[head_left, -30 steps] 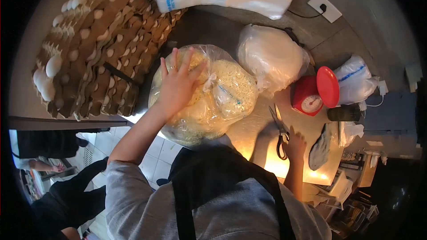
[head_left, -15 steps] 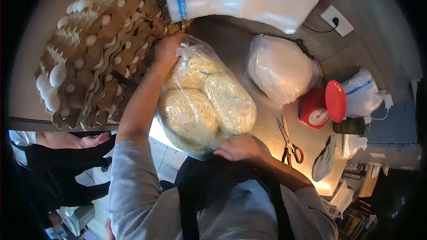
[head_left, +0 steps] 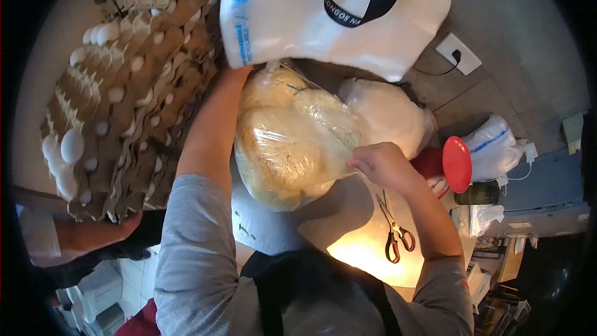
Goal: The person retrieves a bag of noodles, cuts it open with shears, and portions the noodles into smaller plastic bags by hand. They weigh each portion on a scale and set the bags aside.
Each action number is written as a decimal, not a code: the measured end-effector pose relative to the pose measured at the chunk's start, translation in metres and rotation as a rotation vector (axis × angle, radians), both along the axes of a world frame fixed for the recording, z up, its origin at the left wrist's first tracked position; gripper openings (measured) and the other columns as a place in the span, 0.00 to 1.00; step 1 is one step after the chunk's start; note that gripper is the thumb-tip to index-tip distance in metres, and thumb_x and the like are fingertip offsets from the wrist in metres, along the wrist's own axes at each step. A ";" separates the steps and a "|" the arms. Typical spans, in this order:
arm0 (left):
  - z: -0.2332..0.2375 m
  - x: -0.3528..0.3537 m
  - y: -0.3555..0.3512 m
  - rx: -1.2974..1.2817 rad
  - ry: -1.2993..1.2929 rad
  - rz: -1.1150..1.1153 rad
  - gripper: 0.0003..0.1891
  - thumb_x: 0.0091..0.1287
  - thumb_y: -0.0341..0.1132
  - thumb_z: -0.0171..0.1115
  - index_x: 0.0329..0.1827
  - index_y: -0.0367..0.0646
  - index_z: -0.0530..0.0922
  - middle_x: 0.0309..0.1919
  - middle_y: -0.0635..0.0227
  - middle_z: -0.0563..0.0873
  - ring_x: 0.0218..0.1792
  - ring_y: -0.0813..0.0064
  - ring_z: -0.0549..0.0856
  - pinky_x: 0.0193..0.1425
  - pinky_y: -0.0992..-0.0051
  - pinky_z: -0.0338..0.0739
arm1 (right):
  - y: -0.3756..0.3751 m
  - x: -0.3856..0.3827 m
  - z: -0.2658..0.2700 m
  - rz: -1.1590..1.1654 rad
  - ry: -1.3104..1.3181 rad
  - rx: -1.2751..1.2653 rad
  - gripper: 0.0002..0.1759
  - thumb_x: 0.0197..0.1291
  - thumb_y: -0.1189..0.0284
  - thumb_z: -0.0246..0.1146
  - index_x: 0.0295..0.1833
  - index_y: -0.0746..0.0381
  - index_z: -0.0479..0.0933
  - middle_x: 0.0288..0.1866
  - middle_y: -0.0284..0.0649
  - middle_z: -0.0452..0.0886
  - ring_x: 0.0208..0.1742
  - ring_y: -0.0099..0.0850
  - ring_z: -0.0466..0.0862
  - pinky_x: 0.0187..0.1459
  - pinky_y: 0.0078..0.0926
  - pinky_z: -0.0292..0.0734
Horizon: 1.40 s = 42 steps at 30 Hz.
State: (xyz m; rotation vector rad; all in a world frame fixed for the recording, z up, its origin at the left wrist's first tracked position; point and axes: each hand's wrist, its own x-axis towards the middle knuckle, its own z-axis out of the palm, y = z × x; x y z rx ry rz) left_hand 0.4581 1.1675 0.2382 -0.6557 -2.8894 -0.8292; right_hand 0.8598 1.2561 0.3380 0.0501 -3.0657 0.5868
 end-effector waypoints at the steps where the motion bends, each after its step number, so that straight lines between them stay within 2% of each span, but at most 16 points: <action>1: -0.001 -0.004 0.002 -0.007 -0.001 -0.015 0.16 0.64 0.43 0.48 0.49 0.46 0.76 0.42 0.50 0.81 0.45 0.50 0.80 0.48 0.58 0.74 | 0.001 -0.004 -0.004 -0.014 0.031 0.065 0.08 0.54 0.65 0.60 0.31 0.57 0.77 0.25 0.42 0.77 0.28 0.42 0.78 0.32 0.37 0.73; 8: 0.004 0.002 -0.006 0.065 0.054 -0.176 0.16 0.63 0.41 0.52 0.50 0.45 0.75 0.41 0.50 0.81 0.44 0.50 0.79 0.48 0.58 0.73 | -0.024 -0.015 -0.011 -0.025 0.371 0.083 0.08 0.53 0.68 0.61 0.37 0.58 0.79 0.36 0.37 0.76 0.39 0.37 0.77 0.38 0.35 0.72; 13: 0.048 0.071 -0.035 0.252 0.201 -0.359 0.16 0.62 0.40 0.55 0.51 0.44 0.75 0.40 0.50 0.81 0.44 0.49 0.79 0.48 0.58 0.73 | 0.021 -0.094 0.014 -0.136 1.083 0.665 0.20 0.49 0.65 0.64 0.50 0.54 0.76 0.57 0.39 0.72 0.58 0.39 0.70 0.56 0.44 0.65; 15: 0.068 0.117 -0.058 0.205 0.245 -0.298 0.17 0.59 0.34 0.61 0.51 0.40 0.73 0.40 0.50 0.80 0.44 0.50 0.78 0.48 0.59 0.72 | 0.043 -0.126 0.025 -0.160 1.212 0.694 0.19 0.48 0.64 0.63 0.49 0.50 0.76 0.57 0.35 0.71 0.60 0.36 0.68 0.58 0.46 0.61; 19: 0.083 0.176 -0.109 0.377 0.257 -0.271 0.15 0.58 0.32 0.61 0.47 0.37 0.74 0.40 0.53 0.80 0.44 0.54 0.78 0.48 0.64 0.72 | 0.074 -0.150 0.044 -0.115 1.218 0.903 0.12 0.42 0.62 0.63 0.37 0.46 0.77 0.42 0.28 0.74 0.51 0.28 0.73 0.52 0.35 0.61; 23: 0.069 0.219 -0.152 0.570 0.243 -0.229 0.08 0.57 0.27 0.62 0.40 0.39 0.77 0.36 0.59 0.81 0.38 0.60 0.80 0.45 0.69 0.71 | 0.070 -0.138 0.059 0.016 1.167 0.796 0.10 0.45 0.65 0.59 0.36 0.48 0.77 0.37 0.29 0.75 0.42 0.28 0.74 0.44 0.32 0.62; 26: 0.064 0.255 -0.167 0.620 0.157 -0.189 0.06 0.56 0.25 0.61 0.36 0.40 0.78 0.34 0.61 0.82 0.36 0.62 0.80 0.43 0.72 0.71 | 0.057 -0.120 0.046 0.274 0.694 0.738 0.07 0.49 0.67 0.57 0.35 0.53 0.76 0.36 0.33 0.74 0.42 0.32 0.75 0.43 0.34 0.65; 29: 0.068 0.288 -0.171 0.646 -0.042 -0.363 0.03 0.60 0.24 0.57 0.35 0.36 0.79 0.34 0.63 0.82 0.38 0.76 0.80 0.44 0.79 0.71 | 0.000 -0.057 0.025 0.447 0.174 0.222 0.06 0.56 0.70 0.54 0.36 0.59 0.74 0.36 0.38 0.74 0.39 0.40 0.75 0.41 0.36 0.70; 32: 0.012 0.298 -0.181 0.524 -0.550 -0.457 0.06 0.62 0.29 0.57 0.39 0.38 0.79 0.36 0.61 0.83 0.42 0.70 0.81 0.45 0.73 0.74 | -0.052 0.018 0.048 0.585 -0.090 -0.336 0.09 0.63 0.68 0.52 0.40 0.62 0.74 0.39 0.41 0.75 0.39 0.40 0.77 0.41 0.34 0.73; 35: -0.002 0.328 -0.171 0.600 -0.813 -0.514 0.14 0.64 0.30 0.55 0.51 0.36 0.74 0.46 0.61 0.80 0.48 0.69 0.78 0.49 0.73 0.75 | -0.060 0.105 0.038 0.226 0.077 -0.943 0.10 0.63 0.67 0.53 0.42 0.62 0.74 0.41 0.41 0.76 0.41 0.38 0.77 0.43 0.33 0.73; 37: -0.043 0.323 -0.153 0.887 -1.330 -0.373 0.23 0.63 0.31 0.57 0.61 0.34 0.66 0.54 0.60 0.76 0.52 0.68 0.76 0.55 0.70 0.73 | -0.066 0.163 0.016 -0.121 0.346 -1.242 0.11 0.63 0.67 0.54 0.43 0.62 0.74 0.42 0.41 0.76 0.42 0.37 0.77 0.44 0.32 0.73; 38: -0.052 0.322 -0.145 1.153 -1.621 -0.501 0.32 0.61 0.32 0.60 0.68 0.37 0.56 0.60 0.60 0.69 0.58 0.68 0.72 0.61 0.68 0.68 | -0.070 0.190 0.002 -0.308 0.499 -1.337 0.11 0.63 0.66 0.54 0.44 0.62 0.74 0.42 0.41 0.76 0.43 0.36 0.77 0.44 0.32 0.72; 39: 0.012 0.336 -0.139 1.034 -1.274 -0.509 0.41 0.59 0.34 0.63 0.71 0.41 0.47 0.68 0.61 0.58 0.67 0.67 0.61 0.68 0.67 0.58 | -0.075 0.213 -0.012 -0.489 0.634 -1.392 0.11 0.63 0.66 0.54 0.44 0.62 0.74 0.43 0.41 0.76 0.43 0.36 0.77 0.44 0.31 0.72; 40: 0.018 0.338 -0.129 0.990 -1.100 -0.714 0.47 0.57 0.34 0.66 0.73 0.44 0.41 0.72 0.62 0.47 0.72 0.67 0.49 0.71 0.67 0.48 | -0.079 0.235 -0.026 -0.643 0.728 -1.383 0.12 0.63 0.66 0.55 0.45 0.62 0.74 0.43 0.41 0.77 0.44 0.35 0.77 0.44 0.31 0.72; 41: 0.029 0.343 -0.122 0.959 -0.992 -0.793 0.47 0.56 0.35 0.66 0.73 0.43 0.41 0.73 0.63 0.44 0.73 0.68 0.42 0.73 0.67 0.40 | -0.085 0.255 -0.039 -0.769 0.785 -1.339 0.12 0.63 0.66 0.55 0.46 0.62 0.74 0.44 0.40 0.77 0.44 0.35 0.77 0.45 0.30 0.72; 42: 0.028 0.347 -0.116 0.916 -0.923 -0.825 0.47 0.56 0.34 0.66 0.72 0.44 0.43 0.71 0.61 0.49 0.71 0.67 0.49 0.71 0.67 0.45 | -0.089 0.275 -0.051 -0.876 0.813 -1.268 0.12 0.63 0.66 0.55 0.46 0.62 0.74 0.44 0.40 0.77 0.45 0.34 0.77 0.45 0.30 0.72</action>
